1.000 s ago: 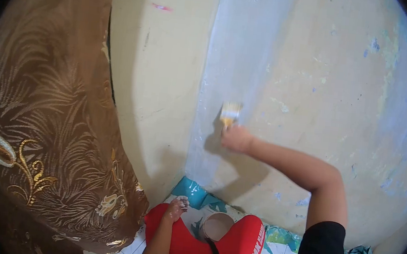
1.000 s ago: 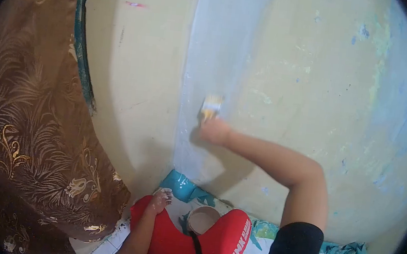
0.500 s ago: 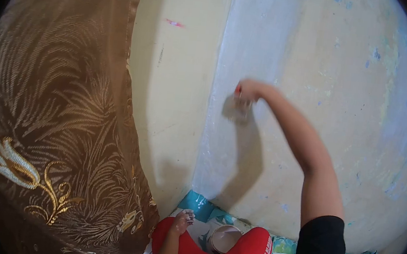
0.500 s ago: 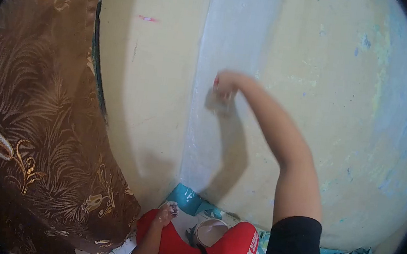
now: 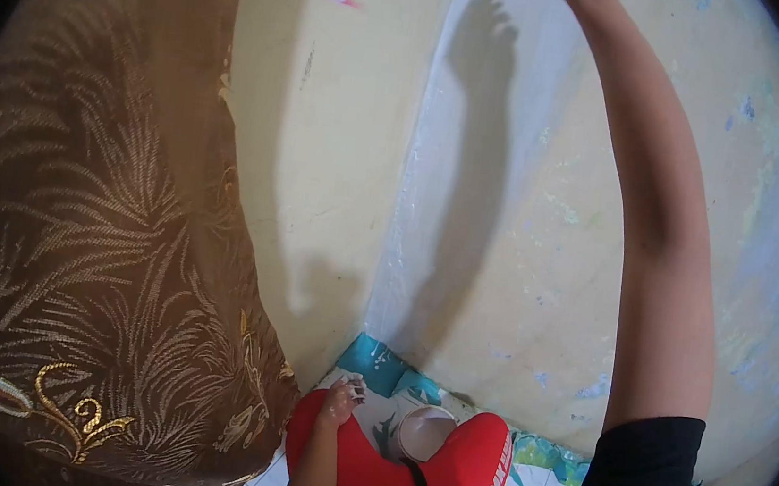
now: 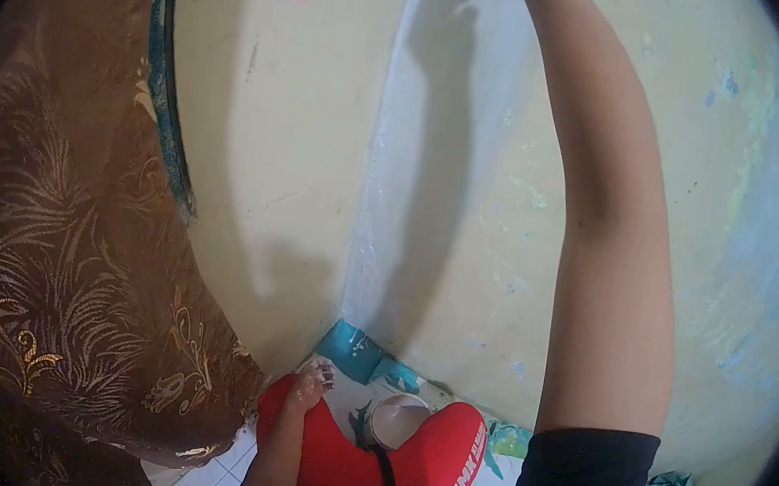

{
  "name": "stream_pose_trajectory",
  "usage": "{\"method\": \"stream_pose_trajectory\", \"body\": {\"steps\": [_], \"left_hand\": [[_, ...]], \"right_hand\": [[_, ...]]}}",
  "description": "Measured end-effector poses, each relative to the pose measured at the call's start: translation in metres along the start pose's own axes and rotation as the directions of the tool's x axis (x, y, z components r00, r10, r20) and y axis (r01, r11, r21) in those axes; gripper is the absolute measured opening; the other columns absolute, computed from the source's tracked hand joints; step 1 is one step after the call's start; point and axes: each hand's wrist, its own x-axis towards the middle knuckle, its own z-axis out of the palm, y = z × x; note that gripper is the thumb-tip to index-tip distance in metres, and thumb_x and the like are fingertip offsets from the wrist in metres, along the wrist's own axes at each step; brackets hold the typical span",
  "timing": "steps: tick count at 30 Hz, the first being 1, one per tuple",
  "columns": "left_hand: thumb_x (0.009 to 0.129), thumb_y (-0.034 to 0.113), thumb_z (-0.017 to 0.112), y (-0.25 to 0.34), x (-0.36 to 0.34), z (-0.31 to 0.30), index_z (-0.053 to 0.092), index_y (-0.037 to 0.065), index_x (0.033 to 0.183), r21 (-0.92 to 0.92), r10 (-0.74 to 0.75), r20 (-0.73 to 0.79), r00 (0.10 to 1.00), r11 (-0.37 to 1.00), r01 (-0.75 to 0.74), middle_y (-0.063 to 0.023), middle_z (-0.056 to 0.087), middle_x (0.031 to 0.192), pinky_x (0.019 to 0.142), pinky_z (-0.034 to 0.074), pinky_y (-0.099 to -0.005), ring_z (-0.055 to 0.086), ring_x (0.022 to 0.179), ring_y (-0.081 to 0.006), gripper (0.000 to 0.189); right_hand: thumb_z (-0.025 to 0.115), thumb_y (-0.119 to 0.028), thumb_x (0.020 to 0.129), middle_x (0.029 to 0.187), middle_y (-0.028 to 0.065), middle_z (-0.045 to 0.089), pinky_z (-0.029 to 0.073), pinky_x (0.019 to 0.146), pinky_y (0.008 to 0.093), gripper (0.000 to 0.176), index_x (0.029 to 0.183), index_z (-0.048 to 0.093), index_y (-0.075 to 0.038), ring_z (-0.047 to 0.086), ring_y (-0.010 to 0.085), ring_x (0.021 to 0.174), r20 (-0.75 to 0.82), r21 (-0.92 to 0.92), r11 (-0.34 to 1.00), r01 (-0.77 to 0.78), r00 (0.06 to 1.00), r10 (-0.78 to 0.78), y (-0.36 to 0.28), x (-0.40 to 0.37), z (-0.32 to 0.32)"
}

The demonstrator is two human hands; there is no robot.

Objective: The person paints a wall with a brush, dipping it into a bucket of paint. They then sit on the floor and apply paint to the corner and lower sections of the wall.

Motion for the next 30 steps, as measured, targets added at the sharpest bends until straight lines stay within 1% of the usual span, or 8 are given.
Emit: {"method": "stream_pose_trajectory", "body": {"steps": [2, 3, 4, 6, 11, 16, 22, 30], "left_hand": [[0.083, 0.015, 0.054, 0.002, -0.001, 0.002, 0.054, 0.006, 0.102, -0.017, 0.002, 0.025, 1.000, 1.000, -0.002, -0.0077, 0.059, 0.087, 0.067, 0.049, -0.0324, 0.058, 0.076, -0.0204, 0.020], [0.084, 0.014, 0.054, 0.002, -0.002, 0.002, 0.053, 0.005, 0.102, -0.029, -0.002, 0.050, 0.999, 1.000, 0.004, -0.0082, 0.059, 0.087, 0.067, 0.049, -0.0325, 0.058, 0.076, -0.0206, 0.021], [0.084, 0.014, 0.054, 0.003, -0.002, 0.003, 0.053, 0.005, 0.102, -0.026, -0.002, 0.050, 0.999, 1.000, 0.004, -0.0082, 0.059, 0.087, 0.067, 0.049, -0.0325, 0.058, 0.076, -0.0206, 0.021], [0.084, 0.014, 0.054, 0.003, -0.002, 0.003, 0.052, 0.003, 0.103, -0.071, -0.049, 0.078, 0.996, 0.996, 0.055, -0.0090, 0.058, 0.088, 0.067, 0.049, -0.0325, 0.059, 0.075, -0.0212, 0.022], [0.084, 0.015, 0.055, 0.004, -0.002, 0.004, 0.051, 0.003, 0.105, 0.006, -0.024, 0.084, 0.996, 1.000, 0.024, -0.0095, 0.058, 0.090, 0.068, 0.049, -0.0326, 0.059, 0.077, -0.0216, 0.024], [0.083, 0.015, 0.057, -0.001, -0.002, 0.002, 0.051, 0.004, 0.106, 0.036, 0.008, 0.117, 0.993, 0.999, -0.012, -0.0096, 0.059, 0.091, 0.069, 0.050, -0.0329, 0.059, 0.080, -0.0217, 0.026], [0.084, 0.017, 0.056, -0.003, -0.008, 0.000, 0.053, 0.005, 0.106, -0.012, -0.041, 0.073, 0.996, 0.999, 0.042, -0.0086, 0.059, 0.092, 0.071, 0.049, -0.0350, 0.059, 0.082, -0.0220, 0.025], [0.086, 0.020, 0.054, 0.001, 0.000, 0.009, 0.054, 0.008, 0.106, -0.033, -0.115, 0.140, 0.983, 0.992, 0.121, -0.0068, 0.060, 0.093, 0.073, 0.048, -0.0367, 0.058, 0.084, -0.0216, 0.023]], "right_hand": [[0.053, -0.018, 0.075, 0.080, 0.0168, 0.065, 0.049, 0.063, 0.0438, 0.020, 0.077, 0.068, -0.004, 0.063, 0.0348, 0.072, 0.076, 0.024, 0.998, 0.053, 0.996, -0.054, -0.003, -0.020, 0.045], [0.052, -0.012, 0.078, 0.073, 0.0148, 0.064, 0.051, 0.056, 0.0427, 0.014, 0.086, 0.062, -0.007, 0.062, 0.0308, 0.063, 0.098, -0.020, 0.943, 0.333, 0.939, -0.330, -0.014, -0.041, 0.058], [0.051, -0.011, 0.078, 0.076, 0.0184, 0.064, 0.052, 0.060, 0.0443, 0.013, 0.082, 0.061, -0.005, 0.063, 0.0354, 0.069, 0.166, 0.194, 0.945, 0.264, 0.940, -0.297, -0.030, -0.068, 0.075], [0.049, -0.014, 0.080, 0.075, 0.0177, 0.063, 0.052, 0.057, 0.0463, 0.018, 0.080, 0.058, 0.002, 0.064, 0.0330, 0.071, 0.407, 0.061, 0.915, 0.400, 0.827, -0.388, -0.083, -0.136, 0.073], [0.047, -0.014, 0.080, 0.076, 0.0195, 0.063, 0.053, 0.054, 0.0414, 0.022, 0.088, 0.058, 0.003, 0.065, 0.0304, 0.067, 0.516, 0.596, 0.739, 0.315, 0.555, -0.653, -0.181, -0.342, 0.083], [0.054, -0.019, 0.073, 0.072, 0.0160, 0.064, 0.052, 0.059, 0.0430, 0.017, 0.071, 0.064, -0.005, 0.064, 0.0320, 0.065, 0.499, 0.734, 0.646, 0.212, 0.477, -0.724, -0.246, -0.450, 0.096], [0.055, -0.025, 0.070, 0.069, 0.0175, 0.062, 0.048, 0.062, 0.0443, 0.021, 0.067, 0.064, -0.007, 0.059, 0.0358, 0.064, 0.763, 0.590, 0.720, -0.365, 0.543, -0.350, -0.225, -0.433, 0.152], [0.055, -0.026, 0.076, 0.067, 0.0100, 0.066, 0.050, 0.048, 0.0338, 0.025, 0.082, 0.068, -0.004, 0.061, 0.0179, 0.055, 0.656, 0.637, 0.732, -0.242, 0.668, -0.350, -0.088, -0.179, 0.103]]}}
